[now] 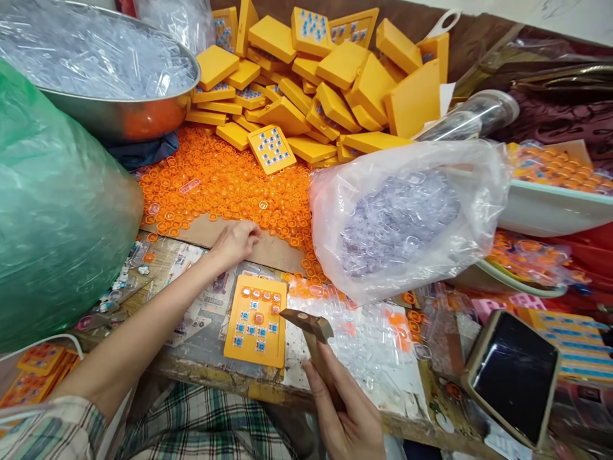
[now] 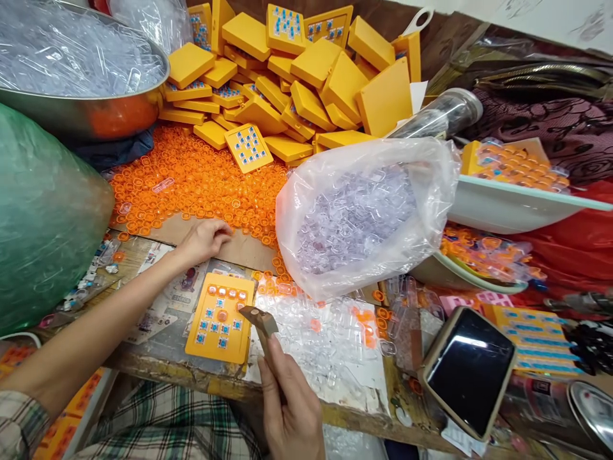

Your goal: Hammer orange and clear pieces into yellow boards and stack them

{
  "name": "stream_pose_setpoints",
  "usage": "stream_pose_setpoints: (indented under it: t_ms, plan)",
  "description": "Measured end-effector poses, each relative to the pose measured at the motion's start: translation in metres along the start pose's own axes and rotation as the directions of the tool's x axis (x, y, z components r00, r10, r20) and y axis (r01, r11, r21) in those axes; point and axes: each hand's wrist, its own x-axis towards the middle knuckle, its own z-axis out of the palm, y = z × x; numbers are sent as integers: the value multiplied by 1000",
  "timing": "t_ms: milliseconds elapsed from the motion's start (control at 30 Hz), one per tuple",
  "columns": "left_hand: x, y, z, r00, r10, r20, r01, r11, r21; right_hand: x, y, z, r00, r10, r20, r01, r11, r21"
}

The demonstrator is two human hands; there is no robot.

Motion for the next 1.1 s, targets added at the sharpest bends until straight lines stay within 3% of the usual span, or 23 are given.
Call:
stream_pose_setpoints:
  t_ms: [267,467,600,767,933,1100]
  plan:
    - [-24,14,-3,998,30,49,-30,1000,-3,3,-1,4,1000,4,7,-4,1000,31]
    - [-111,42,-22,983,166,76,-149,970,-194,-3,-2,4,999,-12,51,13,1000,-13]
    - [-158,48,-14,972,212,106,-180,951,-251,-8,-6,6,990,-34,134,35,999,-8]
    - [-164,41,1,983,180,-32,-182,951,-250,-6,-16,8,962,-48,270,48,999,5]
    - [-161,40,1,981,189,-32,-190,936,-297,-6,-22,0,983,-81,165,86,996,-29]
    - [-161,40,2,987,159,2,-150,937,-316,-11,-18,3,945,-35,326,53,997,-49]
